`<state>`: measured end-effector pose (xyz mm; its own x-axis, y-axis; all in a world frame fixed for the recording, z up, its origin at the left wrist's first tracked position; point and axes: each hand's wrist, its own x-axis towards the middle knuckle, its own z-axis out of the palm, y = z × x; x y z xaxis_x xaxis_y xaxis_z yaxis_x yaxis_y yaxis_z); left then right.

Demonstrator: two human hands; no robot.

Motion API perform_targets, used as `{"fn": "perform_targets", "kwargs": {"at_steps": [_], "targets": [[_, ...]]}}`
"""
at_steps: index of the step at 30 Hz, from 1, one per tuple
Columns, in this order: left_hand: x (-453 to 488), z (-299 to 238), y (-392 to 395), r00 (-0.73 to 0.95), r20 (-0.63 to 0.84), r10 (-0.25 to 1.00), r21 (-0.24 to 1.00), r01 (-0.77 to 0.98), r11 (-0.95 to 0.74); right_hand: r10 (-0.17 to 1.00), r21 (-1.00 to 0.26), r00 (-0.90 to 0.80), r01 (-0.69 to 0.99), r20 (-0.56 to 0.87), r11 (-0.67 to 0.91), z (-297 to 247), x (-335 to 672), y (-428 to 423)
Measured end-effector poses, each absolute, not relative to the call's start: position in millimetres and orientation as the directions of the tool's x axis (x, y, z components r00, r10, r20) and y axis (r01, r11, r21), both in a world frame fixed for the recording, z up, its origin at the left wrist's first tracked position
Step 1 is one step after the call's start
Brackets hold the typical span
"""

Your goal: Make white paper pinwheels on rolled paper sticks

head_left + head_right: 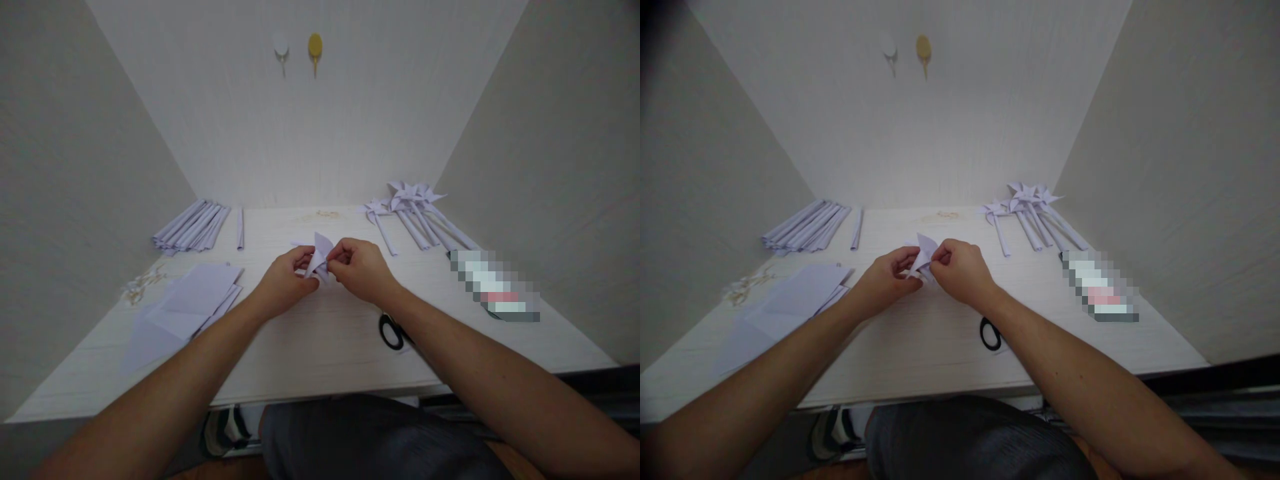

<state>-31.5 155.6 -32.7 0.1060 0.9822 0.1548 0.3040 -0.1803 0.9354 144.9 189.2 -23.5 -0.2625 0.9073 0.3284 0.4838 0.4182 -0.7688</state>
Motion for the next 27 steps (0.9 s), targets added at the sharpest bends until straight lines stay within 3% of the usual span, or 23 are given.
{"fn": "perform_targets", "kwargs": {"at_steps": [8, 12, 15, 22, 27], "targets": [[-37.0, -40.4, 159.3, 0.249, 0.222, 0.943, 0.902, 0.314, -0.296, 0.93, -0.781, -0.281, 0.514, 0.237, 0.354, -19.6, 148.1, 190.2], [-39.3, -39.8, 157.4, 0.274, 0.156, 0.949, 0.911, 0.331, -0.245, 0.948, -0.833, -0.264, 0.474, 0.176, 0.286, -18.6, 149.8, 191.9], [-39.8, -39.4, 155.2, 0.258, 0.121, 0.959, 0.921, 0.332, -0.205, 0.954, -0.87, -0.265, 0.429, 0.138, 0.245, -17.4, 151.1, 194.5], [-33.0, -38.5, 158.6, 0.264, 0.229, 0.937, 0.942, 0.182, -0.282, 0.949, -0.909, -0.293, 0.353, 0.117, 0.221, -16.4, 150.7, 195.9], [-31.3, -35.0, 158.0, 0.175, 0.242, 0.954, 0.944, 0.186, -0.274, 0.934, -0.951, -0.347, 0.255, 0.081, 0.177, -18.6, 148.2, 194.7]]}}
